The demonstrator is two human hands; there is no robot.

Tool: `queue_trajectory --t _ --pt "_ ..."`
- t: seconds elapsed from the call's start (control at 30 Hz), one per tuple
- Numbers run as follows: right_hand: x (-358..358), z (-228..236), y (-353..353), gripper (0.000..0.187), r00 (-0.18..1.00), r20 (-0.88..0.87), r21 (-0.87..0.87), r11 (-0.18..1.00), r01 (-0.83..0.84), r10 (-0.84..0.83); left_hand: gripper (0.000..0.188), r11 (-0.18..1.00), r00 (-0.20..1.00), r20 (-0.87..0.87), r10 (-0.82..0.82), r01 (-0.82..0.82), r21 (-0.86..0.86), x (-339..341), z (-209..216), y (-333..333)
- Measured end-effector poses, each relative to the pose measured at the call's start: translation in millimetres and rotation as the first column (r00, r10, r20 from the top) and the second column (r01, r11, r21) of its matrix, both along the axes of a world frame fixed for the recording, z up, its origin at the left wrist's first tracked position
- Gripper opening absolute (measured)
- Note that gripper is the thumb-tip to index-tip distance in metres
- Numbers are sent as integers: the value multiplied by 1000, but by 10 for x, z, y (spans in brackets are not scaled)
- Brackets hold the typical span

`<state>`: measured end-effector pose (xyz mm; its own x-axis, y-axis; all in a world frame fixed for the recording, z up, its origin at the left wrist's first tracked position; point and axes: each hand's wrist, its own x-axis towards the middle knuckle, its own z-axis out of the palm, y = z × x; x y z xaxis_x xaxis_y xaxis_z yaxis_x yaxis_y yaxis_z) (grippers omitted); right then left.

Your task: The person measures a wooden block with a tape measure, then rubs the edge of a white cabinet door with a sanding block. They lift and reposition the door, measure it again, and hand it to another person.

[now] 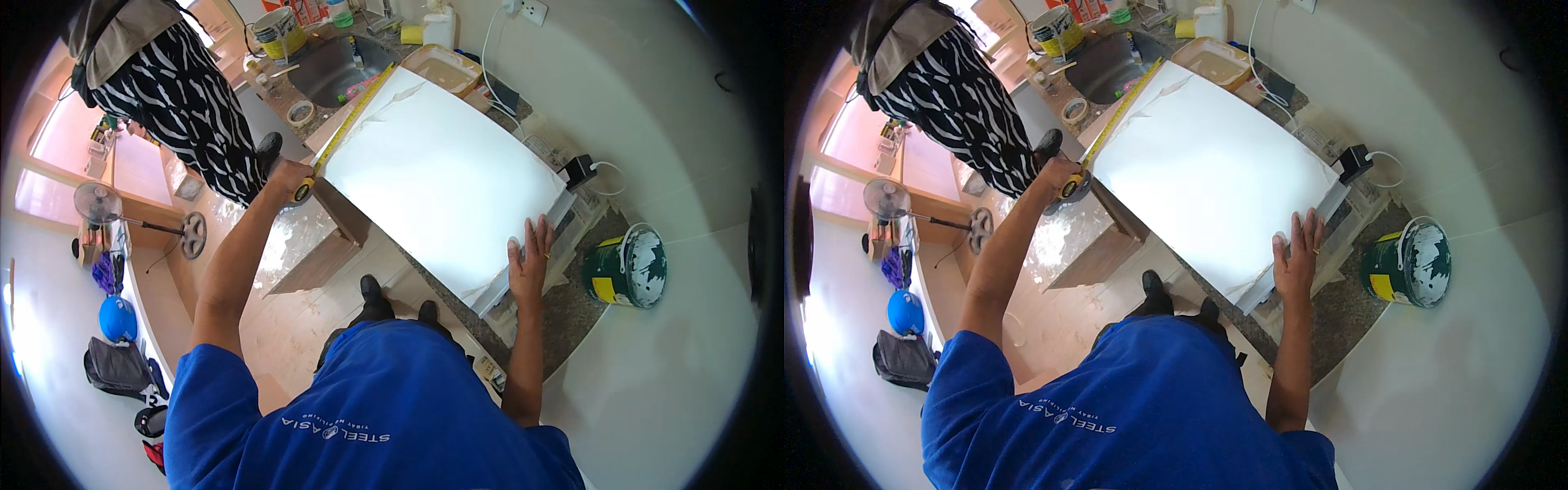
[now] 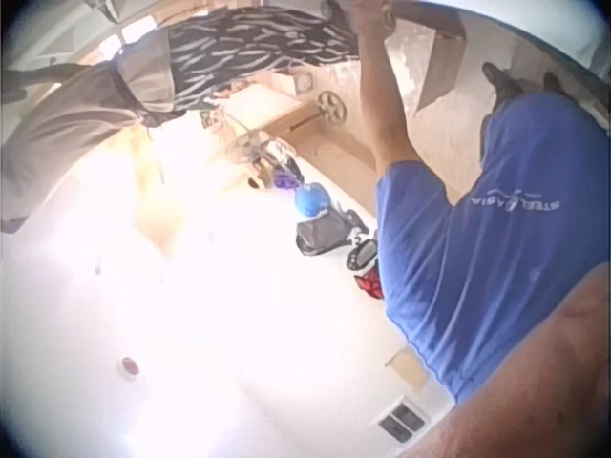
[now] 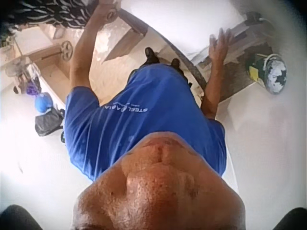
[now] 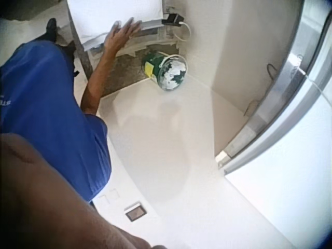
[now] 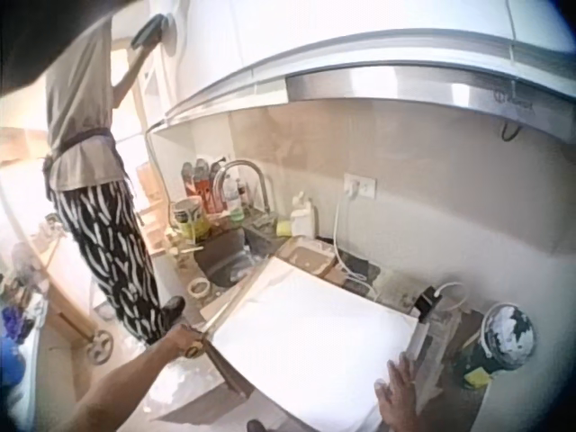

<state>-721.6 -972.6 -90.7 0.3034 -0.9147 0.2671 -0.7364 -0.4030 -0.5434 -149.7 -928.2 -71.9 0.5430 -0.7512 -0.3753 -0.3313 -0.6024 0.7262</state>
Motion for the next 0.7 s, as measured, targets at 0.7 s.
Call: queue_trajectory --t 0.7 --pt "125 9 -18 64 997 24 54 996 77 -78 14 994 970 -219 -104 110 15 535 -322 -170"
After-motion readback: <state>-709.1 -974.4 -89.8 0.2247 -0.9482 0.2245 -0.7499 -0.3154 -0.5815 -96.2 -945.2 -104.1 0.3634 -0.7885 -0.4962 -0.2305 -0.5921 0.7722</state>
